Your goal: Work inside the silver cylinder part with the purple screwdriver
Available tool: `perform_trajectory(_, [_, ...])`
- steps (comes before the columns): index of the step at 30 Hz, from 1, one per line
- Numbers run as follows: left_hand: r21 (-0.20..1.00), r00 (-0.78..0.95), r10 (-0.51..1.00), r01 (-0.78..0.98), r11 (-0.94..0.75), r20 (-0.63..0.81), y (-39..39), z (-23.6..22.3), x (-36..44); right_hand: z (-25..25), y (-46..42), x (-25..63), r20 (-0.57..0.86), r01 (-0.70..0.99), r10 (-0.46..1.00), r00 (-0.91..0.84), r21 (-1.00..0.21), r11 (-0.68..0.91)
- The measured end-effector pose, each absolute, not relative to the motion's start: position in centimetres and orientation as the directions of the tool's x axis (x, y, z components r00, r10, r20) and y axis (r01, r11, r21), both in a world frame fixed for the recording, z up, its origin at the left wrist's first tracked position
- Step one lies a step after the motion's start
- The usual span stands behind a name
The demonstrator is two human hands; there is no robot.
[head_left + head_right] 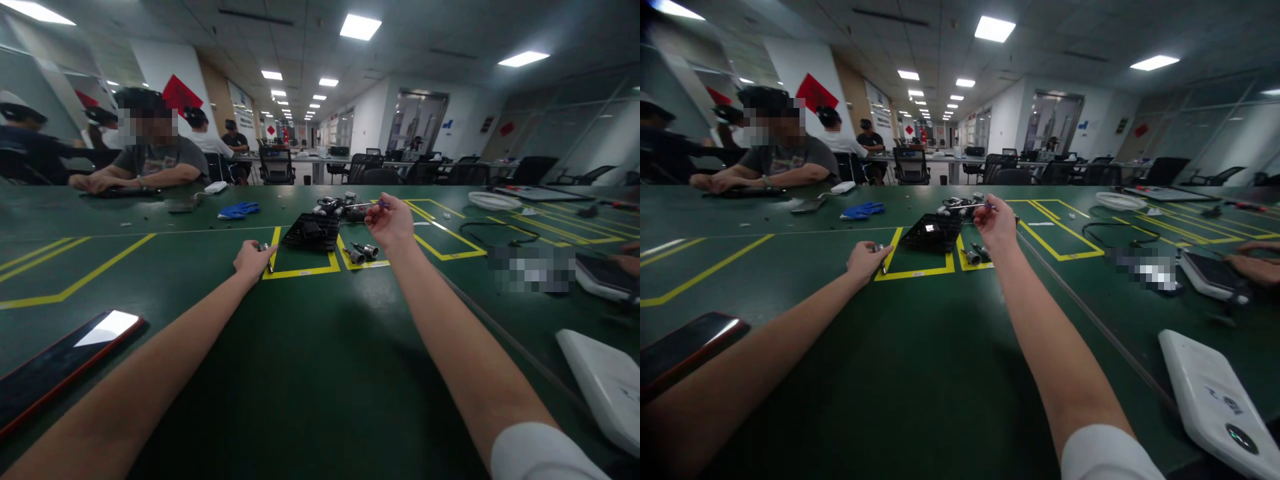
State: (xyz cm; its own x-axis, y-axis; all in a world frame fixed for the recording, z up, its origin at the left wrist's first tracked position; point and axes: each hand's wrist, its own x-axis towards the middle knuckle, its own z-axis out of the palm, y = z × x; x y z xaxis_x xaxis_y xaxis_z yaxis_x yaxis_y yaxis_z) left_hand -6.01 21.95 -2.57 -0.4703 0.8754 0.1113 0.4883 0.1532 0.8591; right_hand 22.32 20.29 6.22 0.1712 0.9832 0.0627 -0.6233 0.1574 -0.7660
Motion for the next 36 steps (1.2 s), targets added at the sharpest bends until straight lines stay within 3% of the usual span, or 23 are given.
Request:
perform_trajectory(5, [0.705,-0.475,0.864,0.669,0.233,0.165,22.6,-2.7,-6.2,5.4,20.4,21.4,0.025,-0.593,0.986,0.163,-0.797,0.118])
perform_trajectory(11, [0.639,-0.466,0.865,0.726,0.254,0.185,22.4,-2.5,-5.9,5.9,20.1,20.8,0.044,-0.607,0.988,0.145,-0.785,0.124])
perform_trajectory(24, [0.731,-0.465,0.868,0.651,0.205,0.171,21.4,-1.9,-5.7,6.9,18.3,20.1,0.09,-0.606,0.987,0.135,-0.78,0.154])
perform_trajectory(29, [0.823,-0.433,0.86,0.567,0.028,0.269,19.6,-1.7,-5.2,5.8,16.9,18.5,0.106,-0.566,0.989,0.099,-0.812,0.144])
perform_trajectory(36, [0.89,-0.175,0.918,0.364,-0.276,0.356,13.6,-1.9,-3.2,3.5,13.3,16.4,0.125,-0.509,0.992,0.027,-0.852,0.121])
